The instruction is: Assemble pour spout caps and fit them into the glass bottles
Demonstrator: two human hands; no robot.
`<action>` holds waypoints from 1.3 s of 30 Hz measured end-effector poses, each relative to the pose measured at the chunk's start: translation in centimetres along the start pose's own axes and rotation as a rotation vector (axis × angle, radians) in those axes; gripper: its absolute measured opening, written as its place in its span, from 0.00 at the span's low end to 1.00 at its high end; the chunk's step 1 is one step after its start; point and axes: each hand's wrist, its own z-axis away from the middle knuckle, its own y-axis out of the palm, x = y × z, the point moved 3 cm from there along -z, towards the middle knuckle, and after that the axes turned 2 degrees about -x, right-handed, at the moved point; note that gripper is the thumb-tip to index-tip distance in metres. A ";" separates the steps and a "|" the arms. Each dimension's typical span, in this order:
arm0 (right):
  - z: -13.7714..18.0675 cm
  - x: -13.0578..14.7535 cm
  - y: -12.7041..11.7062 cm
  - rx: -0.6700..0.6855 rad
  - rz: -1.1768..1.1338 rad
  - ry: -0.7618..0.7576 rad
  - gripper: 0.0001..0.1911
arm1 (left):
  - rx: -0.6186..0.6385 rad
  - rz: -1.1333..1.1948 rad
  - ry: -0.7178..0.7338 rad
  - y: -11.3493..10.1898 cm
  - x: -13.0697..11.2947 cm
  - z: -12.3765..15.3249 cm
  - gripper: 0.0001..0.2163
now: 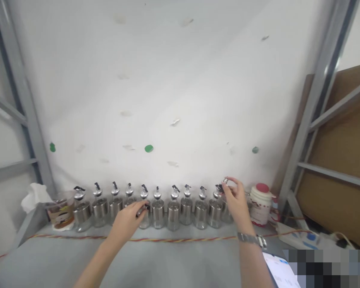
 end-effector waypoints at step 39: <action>-1.1 -8.6 -1.4 -0.201 0.636 -0.401 0.18 | 0.041 -0.019 -0.055 -0.7 0.4 -0.1 0.12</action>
